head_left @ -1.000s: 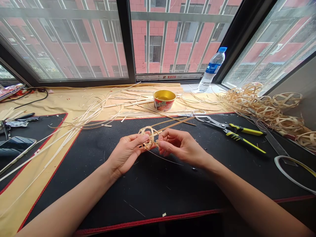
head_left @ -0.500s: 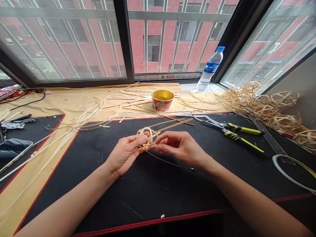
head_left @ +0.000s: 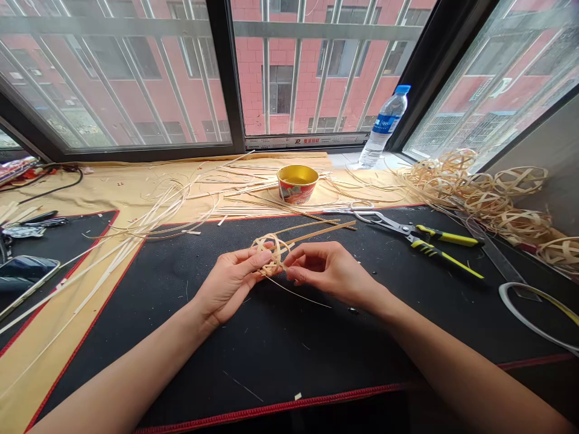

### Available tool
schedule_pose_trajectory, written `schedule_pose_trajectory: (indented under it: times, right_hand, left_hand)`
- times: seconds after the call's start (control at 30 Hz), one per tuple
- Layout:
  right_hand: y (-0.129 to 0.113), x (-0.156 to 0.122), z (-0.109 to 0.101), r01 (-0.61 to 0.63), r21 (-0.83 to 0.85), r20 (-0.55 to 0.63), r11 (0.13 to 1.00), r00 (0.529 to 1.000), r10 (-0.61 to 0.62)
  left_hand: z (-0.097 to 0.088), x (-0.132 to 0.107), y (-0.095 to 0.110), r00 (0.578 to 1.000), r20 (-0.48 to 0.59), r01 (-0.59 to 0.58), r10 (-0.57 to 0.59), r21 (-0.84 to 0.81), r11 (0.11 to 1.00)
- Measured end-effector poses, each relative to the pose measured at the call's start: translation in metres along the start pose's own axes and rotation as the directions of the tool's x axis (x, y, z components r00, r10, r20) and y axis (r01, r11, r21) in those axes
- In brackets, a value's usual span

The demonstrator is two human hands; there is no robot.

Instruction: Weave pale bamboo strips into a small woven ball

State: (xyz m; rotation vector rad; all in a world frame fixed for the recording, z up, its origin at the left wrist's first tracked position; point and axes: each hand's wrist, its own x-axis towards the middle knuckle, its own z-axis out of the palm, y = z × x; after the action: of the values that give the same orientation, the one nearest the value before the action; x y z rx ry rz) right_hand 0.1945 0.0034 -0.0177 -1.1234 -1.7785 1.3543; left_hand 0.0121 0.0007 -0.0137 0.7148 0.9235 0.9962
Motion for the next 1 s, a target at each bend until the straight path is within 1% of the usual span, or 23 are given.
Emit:
schedule_pose_trajectory:
  times: [0.33, 0.53, 0.73, 0.87, 1.0]
  right_hand:
    - [0.0021, 0.0012, 0.0012, 0.0, -0.047, -0.037, 0.999, 0.999, -0.002]
    - [0.0022, -0.0001, 0.0013, -0.008, -0.025, -0.007, 1.0, 1.0, 0.008]
    - [-0.0001, -0.0019, 0.0016, -0.026, -0.011, -0.004, 1.0, 1.0, 0.026]
    - [-0.0009, -0.0014, 0.0025, -0.022, -0.063, -0.017, 0.998, 1.0, 0.021]
    - [-0.0007, -0.0022, 0.0032, 0.004, -0.12, -0.047, 0.993, 0.999, -0.01]
  left_hand:
    - [-0.0015, 0.0005, -0.0014, 1.0, 0.005, 0.0, 0.0, 0.014, 1.0]
    - [-0.0014, 0.0007, -0.0012, 1.0, 0.01, 0.018, -0.018, 0.004, 1.0]
    - [-0.0022, 0.0006, -0.0026, 0.999, 0.024, 0.027, -0.027, 0.009, 1.0]
    - [-0.0028, 0.0014, -0.0026, 0.999, 0.031, 0.026, -0.026, 0.011, 1.0]
    - [-0.0021, 0.0017, -0.0022, 0.999, 0.033, 0.03, -0.031, 0.018, 0.999]
